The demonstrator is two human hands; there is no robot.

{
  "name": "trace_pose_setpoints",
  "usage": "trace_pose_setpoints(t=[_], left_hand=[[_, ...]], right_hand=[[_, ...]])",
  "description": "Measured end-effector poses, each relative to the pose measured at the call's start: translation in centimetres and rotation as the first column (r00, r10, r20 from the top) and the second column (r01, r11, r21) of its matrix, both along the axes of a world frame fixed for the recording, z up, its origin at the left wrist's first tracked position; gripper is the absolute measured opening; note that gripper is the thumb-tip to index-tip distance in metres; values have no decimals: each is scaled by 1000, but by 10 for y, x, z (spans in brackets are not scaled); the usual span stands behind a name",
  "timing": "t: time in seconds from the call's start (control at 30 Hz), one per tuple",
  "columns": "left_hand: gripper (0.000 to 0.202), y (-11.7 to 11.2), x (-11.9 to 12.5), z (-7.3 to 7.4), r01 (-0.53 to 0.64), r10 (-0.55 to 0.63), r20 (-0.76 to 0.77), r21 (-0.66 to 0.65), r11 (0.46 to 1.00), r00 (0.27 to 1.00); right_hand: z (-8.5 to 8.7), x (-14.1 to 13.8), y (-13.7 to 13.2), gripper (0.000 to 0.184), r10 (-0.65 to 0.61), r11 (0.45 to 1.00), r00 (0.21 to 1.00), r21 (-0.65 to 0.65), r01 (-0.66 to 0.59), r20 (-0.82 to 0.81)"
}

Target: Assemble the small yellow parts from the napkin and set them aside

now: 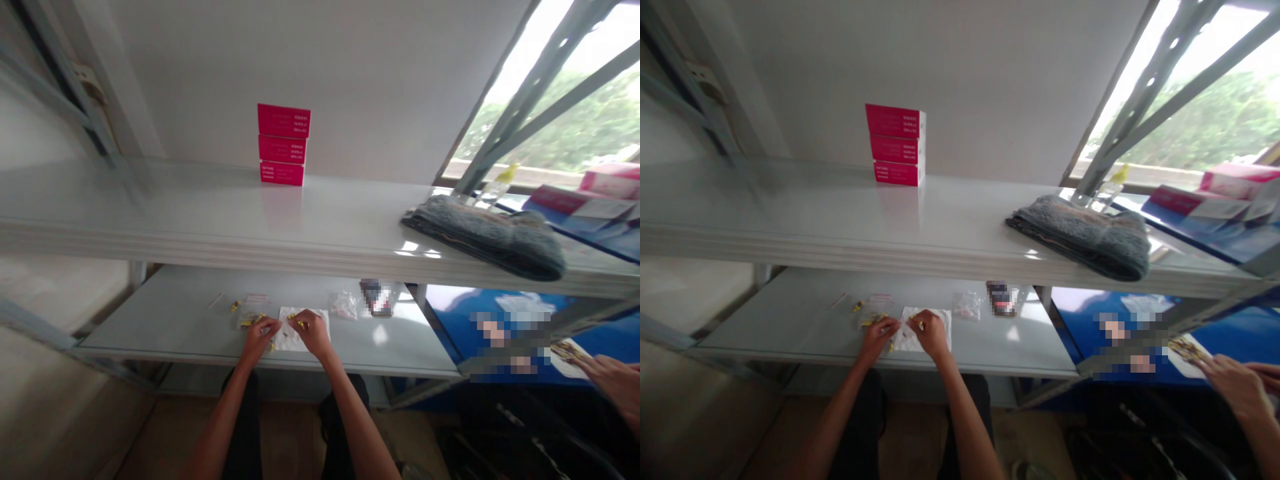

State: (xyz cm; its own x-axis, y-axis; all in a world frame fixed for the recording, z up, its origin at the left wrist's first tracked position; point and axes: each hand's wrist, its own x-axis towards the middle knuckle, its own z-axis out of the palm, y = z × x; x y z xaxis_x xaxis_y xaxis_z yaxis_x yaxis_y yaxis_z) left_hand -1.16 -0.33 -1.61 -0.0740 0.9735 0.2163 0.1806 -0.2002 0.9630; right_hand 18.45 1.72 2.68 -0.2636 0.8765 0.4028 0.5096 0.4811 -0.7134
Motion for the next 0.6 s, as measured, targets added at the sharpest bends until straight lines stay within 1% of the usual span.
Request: trace_pose_setpoints(t=[0.07,0.1,0.17,0.2,0.27,0.4,0.5,0.6], left_hand=[[32,-1,0,1,-23,24,29,-25,999,999],[32,-1,1,1,-35,36,41,-36,999,999],[32,-2,1,2,-54,56,56,-50,997,997],[33,-2,1,2,-62,65,58,-53,997,996],[33,-2,1,1,-69,72,58,-55,996,996],[33,-2,2,1,-66,69,64,-56,996,996],[33,-3,3,3,-57,60,63,-52,997,996],[34,-3,4,4,-56,59,52,-56,997,997]], right_hand=[[-4,7,5,30,-89,996,996,-11,89,-17],[-7,11,7,30,-147,989,989,-18,147,-10],[-15,20,9,24,-234,972,972,-26,235,38],[-19,23,10,19,-248,968,966,-26,250,73],[-27,26,8,13,-245,968,958,-20,251,147],[-38,22,2,14,-248,964,930,-22,264,271],[-40,18,-1,16,-254,961,912,-21,275,323],[-38,18,-3,18,-233,968,915,-10,251,328]])
